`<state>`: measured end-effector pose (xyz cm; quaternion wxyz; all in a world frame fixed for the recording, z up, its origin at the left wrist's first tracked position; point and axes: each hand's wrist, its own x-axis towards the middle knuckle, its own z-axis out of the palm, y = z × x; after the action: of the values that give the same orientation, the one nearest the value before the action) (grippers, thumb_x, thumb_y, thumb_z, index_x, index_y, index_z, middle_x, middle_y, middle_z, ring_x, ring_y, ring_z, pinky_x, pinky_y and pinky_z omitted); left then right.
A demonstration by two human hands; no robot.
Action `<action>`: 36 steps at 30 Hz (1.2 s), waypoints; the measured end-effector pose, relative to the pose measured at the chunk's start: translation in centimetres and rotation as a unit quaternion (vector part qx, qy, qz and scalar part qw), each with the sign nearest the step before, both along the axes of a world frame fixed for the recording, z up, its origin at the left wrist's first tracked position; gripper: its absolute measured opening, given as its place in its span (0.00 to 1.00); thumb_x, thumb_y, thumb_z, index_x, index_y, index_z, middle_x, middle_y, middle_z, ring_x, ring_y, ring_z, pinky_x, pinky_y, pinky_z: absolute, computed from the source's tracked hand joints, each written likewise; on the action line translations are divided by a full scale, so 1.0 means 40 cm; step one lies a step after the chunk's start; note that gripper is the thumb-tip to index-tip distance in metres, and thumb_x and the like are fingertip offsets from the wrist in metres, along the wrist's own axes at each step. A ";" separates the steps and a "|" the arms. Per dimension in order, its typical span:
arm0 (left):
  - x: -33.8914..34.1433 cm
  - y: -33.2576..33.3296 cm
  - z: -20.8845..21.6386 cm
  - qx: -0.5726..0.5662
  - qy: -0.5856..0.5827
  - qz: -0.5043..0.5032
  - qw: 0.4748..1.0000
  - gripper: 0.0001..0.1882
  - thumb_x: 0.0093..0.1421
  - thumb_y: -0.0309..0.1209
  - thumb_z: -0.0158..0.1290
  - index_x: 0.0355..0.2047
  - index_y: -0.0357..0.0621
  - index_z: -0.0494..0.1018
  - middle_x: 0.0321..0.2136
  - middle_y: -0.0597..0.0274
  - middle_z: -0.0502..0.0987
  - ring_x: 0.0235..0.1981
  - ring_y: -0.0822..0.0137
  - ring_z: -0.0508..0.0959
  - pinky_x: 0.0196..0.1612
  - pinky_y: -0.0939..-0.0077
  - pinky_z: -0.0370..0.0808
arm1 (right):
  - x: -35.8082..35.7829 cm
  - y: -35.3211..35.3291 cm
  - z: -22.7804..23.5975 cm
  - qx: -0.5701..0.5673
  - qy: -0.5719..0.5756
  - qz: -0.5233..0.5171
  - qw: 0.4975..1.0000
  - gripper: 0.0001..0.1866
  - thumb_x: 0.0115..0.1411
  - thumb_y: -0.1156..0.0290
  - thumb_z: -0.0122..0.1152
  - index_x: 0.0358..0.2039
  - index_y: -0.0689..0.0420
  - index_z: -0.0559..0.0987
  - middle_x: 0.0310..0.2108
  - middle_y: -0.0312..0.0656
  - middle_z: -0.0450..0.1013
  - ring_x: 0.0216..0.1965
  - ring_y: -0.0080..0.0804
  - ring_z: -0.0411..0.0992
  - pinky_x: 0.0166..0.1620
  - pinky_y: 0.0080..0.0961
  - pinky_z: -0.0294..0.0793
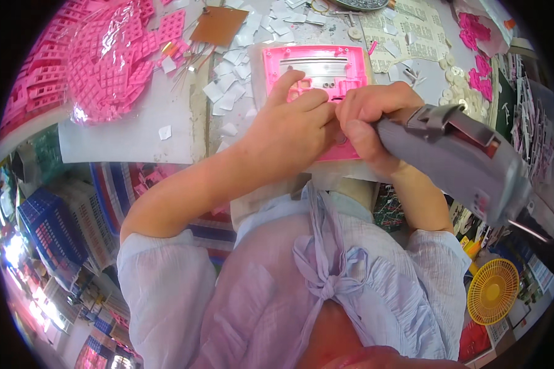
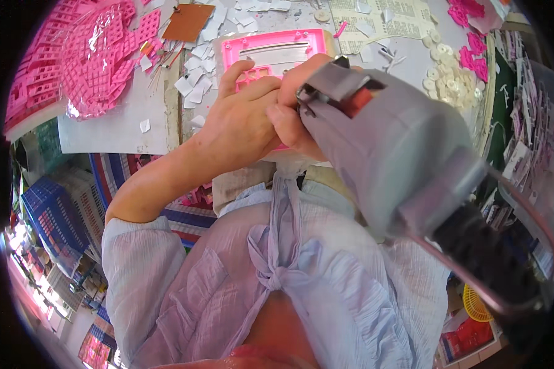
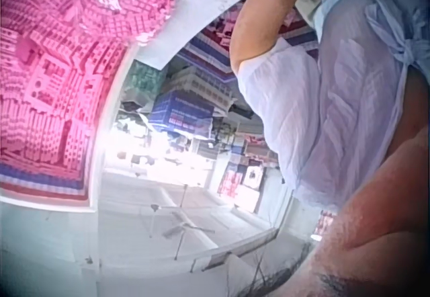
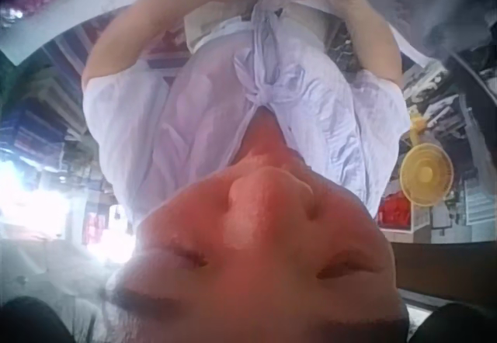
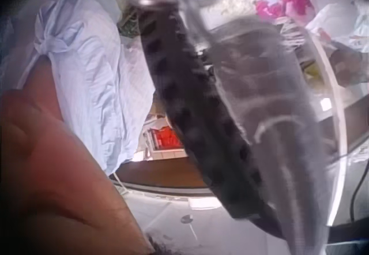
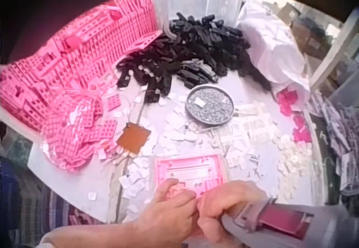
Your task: The user is assembling a pink plastic toy bank by installing internal components and casing using tools.
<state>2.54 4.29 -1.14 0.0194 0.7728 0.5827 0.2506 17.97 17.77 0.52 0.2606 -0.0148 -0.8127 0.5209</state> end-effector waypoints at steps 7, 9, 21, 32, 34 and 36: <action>-0.101 -0.003 0.040 0.013 -0.178 0.046 0.983 0.09 0.54 0.25 0.54 0.34 0.47 0.81 0.36 0.61 0.81 0.47 0.60 0.78 0.56 0.56 0.67 | -0.050 0.016 0.024 -0.318 0.118 0.045 0.940 0.18 0.60 0.69 0.63 0.48 0.64 0.72 0.21 0.36 0.70 0.19 0.23 0.67 0.23 0.22 0.67; -0.159 -0.019 0.043 0.089 -0.283 0.144 0.944 0.09 0.53 0.23 0.55 0.35 0.44 0.81 0.35 0.59 0.81 0.44 0.57 0.78 0.52 0.60 0.70 | -0.071 -0.009 0.068 -0.354 0.223 0.108 0.902 0.20 0.61 0.69 0.63 0.49 0.66 0.70 0.20 0.35 0.69 0.18 0.23 0.66 0.24 0.22 0.67; -0.065 -0.141 0.012 0.020 -0.167 0.060 0.984 0.16 0.45 0.25 0.65 0.37 0.48 0.78 0.31 0.63 0.79 0.38 0.59 0.78 0.44 0.62 0.70 | -0.072 -0.132 0.024 -0.374 0.056 0.081 0.922 0.15 0.56 0.77 0.63 0.45 0.62 0.73 0.25 0.34 0.70 0.26 0.18 0.67 0.30 0.20 0.69; -0.023 -0.118 0.011 0.007 -0.294 0.066 0.953 0.06 0.53 0.23 0.64 0.33 0.43 0.81 0.27 0.62 0.80 0.29 0.61 0.78 0.41 0.67 0.72 | -0.056 -0.088 0.145 -0.336 0.156 0.060 0.927 0.17 0.64 0.65 0.61 0.49 0.55 0.67 0.15 0.29 0.63 0.17 0.20 0.61 0.25 0.25 0.63; -0.015 -0.111 0.024 -0.007 -0.311 0.071 0.948 0.06 0.54 0.23 0.63 0.34 0.42 0.81 0.28 0.60 0.81 0.29 0.60 0.79 0.40 0.68 0.72 | -0.048 -0.073 0.160 -0.324 0.163 0.072 0.929 0.17 0.65 0.63 0.61 0.50 0.52 0.67 0.14 0.26 0.63 0.16 0.19 0.60 0.23 0.25 0.61; -0.002 -0.100 0.039 -0.013 -0.328 0.066 0.942 0.06 0.53 0.22 0.62 0.33 0.41 0.81 0.26 0.59 0.80 0.28 0.59 0.78 0.39 0.68 0.72 | -0.049 -0.064 0.168 -0.318 0.169 0.089 0.928 0.18 0.65 0.61 0.61 0.50 0.50 0.67 0.14 0.25 0.63 0.15 0.19 0.60 0.22 0.24 0.60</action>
<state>2.48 0.30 0.43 0.2027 0.6076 0.5967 0.4834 16.00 15.20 7.22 0.3288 0.0637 -0.5459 0.7680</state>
